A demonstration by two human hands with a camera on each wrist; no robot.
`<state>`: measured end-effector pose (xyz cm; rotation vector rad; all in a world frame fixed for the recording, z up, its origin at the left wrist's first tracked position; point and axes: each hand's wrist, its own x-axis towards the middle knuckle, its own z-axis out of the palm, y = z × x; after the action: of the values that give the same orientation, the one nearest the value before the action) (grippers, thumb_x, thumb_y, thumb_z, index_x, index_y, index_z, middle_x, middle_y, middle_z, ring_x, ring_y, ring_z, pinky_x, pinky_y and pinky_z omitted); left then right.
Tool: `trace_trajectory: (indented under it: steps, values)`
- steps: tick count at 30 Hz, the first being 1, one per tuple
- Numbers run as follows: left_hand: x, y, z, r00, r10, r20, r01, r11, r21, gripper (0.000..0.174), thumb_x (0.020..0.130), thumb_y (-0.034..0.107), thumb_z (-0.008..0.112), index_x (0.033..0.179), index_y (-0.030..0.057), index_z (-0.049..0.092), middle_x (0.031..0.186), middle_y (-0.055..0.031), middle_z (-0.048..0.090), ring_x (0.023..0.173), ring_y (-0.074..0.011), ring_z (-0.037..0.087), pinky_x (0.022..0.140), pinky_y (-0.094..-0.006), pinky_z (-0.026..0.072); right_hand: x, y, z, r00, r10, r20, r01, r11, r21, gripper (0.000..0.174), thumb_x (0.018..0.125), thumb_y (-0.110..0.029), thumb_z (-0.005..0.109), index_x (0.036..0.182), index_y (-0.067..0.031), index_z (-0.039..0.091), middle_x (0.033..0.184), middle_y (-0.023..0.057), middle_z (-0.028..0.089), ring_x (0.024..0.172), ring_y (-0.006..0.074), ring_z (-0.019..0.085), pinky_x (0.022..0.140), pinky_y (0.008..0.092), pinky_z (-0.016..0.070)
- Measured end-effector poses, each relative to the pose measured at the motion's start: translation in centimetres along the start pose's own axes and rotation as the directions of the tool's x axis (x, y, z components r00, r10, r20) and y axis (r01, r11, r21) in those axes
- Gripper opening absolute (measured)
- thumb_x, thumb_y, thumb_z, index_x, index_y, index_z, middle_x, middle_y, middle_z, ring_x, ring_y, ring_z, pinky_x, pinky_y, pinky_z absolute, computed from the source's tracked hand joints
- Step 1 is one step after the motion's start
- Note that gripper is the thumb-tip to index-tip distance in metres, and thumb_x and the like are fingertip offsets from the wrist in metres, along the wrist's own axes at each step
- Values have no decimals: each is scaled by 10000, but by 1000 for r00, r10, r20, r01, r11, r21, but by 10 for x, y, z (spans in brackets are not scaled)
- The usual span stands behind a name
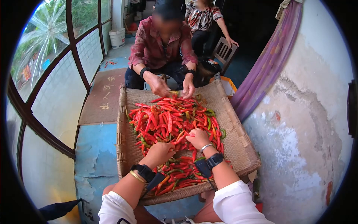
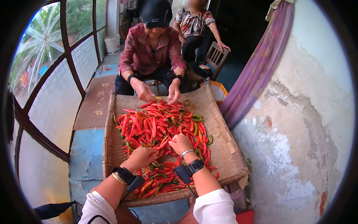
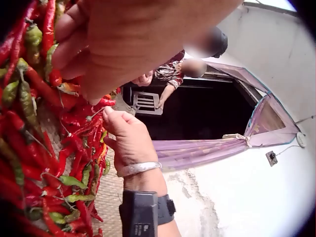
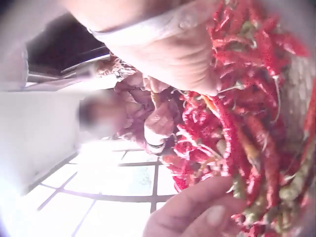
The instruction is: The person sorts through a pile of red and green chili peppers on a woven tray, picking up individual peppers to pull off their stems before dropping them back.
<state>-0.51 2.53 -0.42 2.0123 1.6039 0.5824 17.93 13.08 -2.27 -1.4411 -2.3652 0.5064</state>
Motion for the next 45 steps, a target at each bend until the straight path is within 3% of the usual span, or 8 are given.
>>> trace_trajectory:
  steps: [7, 12, 25, 34, 36, 39, 42, 45]
  values:
    - [0, 16, 0, 893, 172, -417, -252, 957, -144, 295, 726, 113, 594, 1010, 60, 533, 893, -139, 573, 851, -305, 562, 688, -381, 463, -29, -39, -34, 995, -55, 83, 52, 998, 32, 212, 708, -254, 610, 772, -52, 620, 706, 139, 606, 669, 286, 594, 617, 357, 464]
    - [1, 16, -1, 907, 319, -273, -386, 891, -239, 327, 725, 102, 592, 1041, 55, 522, 938, -149, 572, 865, -322, 553, 708, -382, 459, -47, -61, -52, 963, -188, 193, 192, 981, -2, 198, 723, -265, 582, 796, -87, 630, 732, 140, 609, 689, 302, 591, 630, 371, 471]
    - [1, 13, 4, 988, -142, 51, 138, 715, -686, 154, 835, 164, 575, 880, 18, 602, 688, 13, 573, 596, -44, 512, 522, -198, 429, -41, -42, -79, 947, -109, 303, -155, 671, 725, 144, 823, -51, 504, 919, -4, 600, 664, 6, 568, 579, 64, 543, 517, 188, 445]
    - [0, 19, 2, 958, -214, 191, 278, 527, -803, 255, 878, 238, 491, 758, 32, 583, 610, -8, 572, 501, -76, 495, 469, -226, 396, -23, -10, -82, 912, 152, 381, -299, 883, 363, 211, 816, -101, 525, 987, 10, 577, 775, 62, 604, 634, 94, 564, 558, 225, 463]
    - [-2, 23, -3, 955, -192, 226, 293, 499, -816, 249, 896, 242, 462, 812, 36, 574, 626, -6, 568, 510, -70, 490, 467, -210, 389, -19, -30, -68, 994, -22, -103, 103, 421, 901, 321, 788, -119, 570, 1088, -11, 531, 991, 99, 564, 802, 125, 557, 640, 239, 456]
    - [-2, 21, -5, 973, -153, 174, 219, 370, -903, 248, 921, 249, 404, 900, 59, 563, 713, 1, 577, 517, -42, 457, 465, -173, 374, -11, -35, -44, 964, -81, -252, 234, 706, 668, 409, 777, -118, 593, 1161, -32, 483, 1136, 109, 484, 929, 143, 512, 712, 256, 440]
    - [-2, 17, -8, 963, -239, 129, 190, 254, -948, 231, 921, 244, 405, 901, 72, 557, 711, 6, 569, 524, -39, 455, 476, -167, 375, -21, -43, -34, 944, -237, 230, 67, 818, 571, 327, 814, -173, 562, 1089, 0, 523, 927, 71, 582, 828, 141, 537, 732, 266, 438]
    - [-1, 15, -8, 948, -297, 115, 170, 167, -971, 209, 919, 241, 412, 890, 83, 545, 708, 13, 567, 521, -33, 451, 472, -162, 372, -37, -58, -22, 904, -301, 303, 13, 729, 684, 251, 831, -209, 545, 936, 18, 570, 792, 43, 577, 736, 109, 536, 684, 260, 447]
